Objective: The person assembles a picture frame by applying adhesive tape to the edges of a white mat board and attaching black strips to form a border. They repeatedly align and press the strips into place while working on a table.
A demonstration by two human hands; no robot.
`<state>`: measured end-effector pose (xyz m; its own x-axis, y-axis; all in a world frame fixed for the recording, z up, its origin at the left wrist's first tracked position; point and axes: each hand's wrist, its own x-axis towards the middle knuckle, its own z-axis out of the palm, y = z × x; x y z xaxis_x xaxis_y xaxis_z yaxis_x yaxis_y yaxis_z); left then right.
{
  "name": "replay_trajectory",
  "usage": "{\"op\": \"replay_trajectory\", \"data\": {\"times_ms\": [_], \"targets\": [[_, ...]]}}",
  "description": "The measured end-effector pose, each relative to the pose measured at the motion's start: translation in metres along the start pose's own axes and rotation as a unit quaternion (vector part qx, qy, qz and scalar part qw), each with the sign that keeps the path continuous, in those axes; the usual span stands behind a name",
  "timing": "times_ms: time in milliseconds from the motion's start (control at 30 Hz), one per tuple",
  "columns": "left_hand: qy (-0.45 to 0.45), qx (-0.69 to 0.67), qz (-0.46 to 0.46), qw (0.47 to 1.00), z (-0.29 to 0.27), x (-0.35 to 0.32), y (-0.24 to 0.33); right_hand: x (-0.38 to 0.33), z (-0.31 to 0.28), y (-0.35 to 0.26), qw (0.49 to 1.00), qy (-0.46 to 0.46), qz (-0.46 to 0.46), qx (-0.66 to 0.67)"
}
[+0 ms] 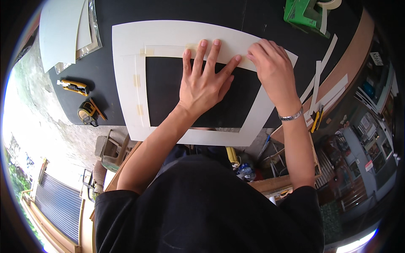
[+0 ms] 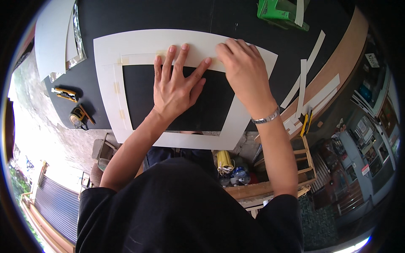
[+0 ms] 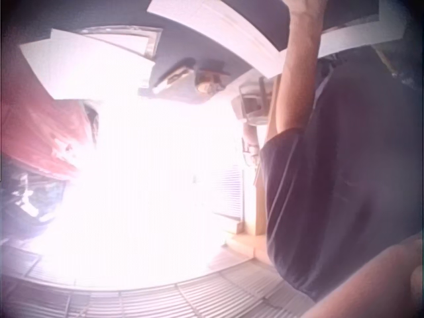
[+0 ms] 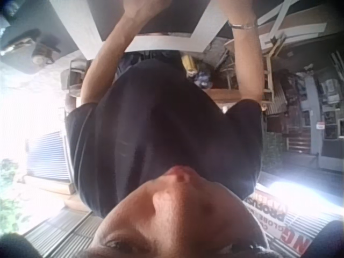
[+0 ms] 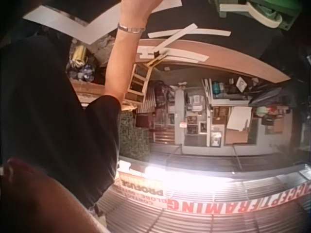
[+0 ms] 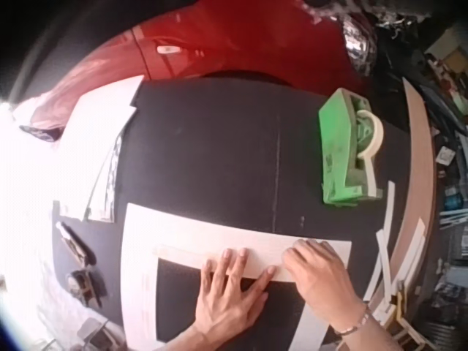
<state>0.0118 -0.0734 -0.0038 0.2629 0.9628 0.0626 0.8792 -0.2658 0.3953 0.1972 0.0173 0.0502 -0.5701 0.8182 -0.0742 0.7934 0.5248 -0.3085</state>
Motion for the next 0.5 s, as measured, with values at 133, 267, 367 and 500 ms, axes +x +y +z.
{"op": "replay_trajectory", "data": {"times_ms": [133,267,367,500], "targets": [[0.004,-0.008,-0.003,1.0,0.001,0.0,-0.001,0.007,-0.009,-0.002,0.998,-0.044,-0.05,-0.02],[0.01,-0.001,-0.006,1.0,0.002,-0.002,-0.001,-0.002,-0.011,0.015,0.996,-0.067,-0.056,-0.025],[0.005,-0.006,-0.008,1.0,0.002,-0.002,-0.001,0.011,-0.007,0.002,0.995,-0.06,-0.077,-0.006],[0.01,-0.017,-0.005,1.0,0.0,-0.001,-0.002,0.016,-0.004,0.002,0.995,-0.071,-0.067,0.013]]}}
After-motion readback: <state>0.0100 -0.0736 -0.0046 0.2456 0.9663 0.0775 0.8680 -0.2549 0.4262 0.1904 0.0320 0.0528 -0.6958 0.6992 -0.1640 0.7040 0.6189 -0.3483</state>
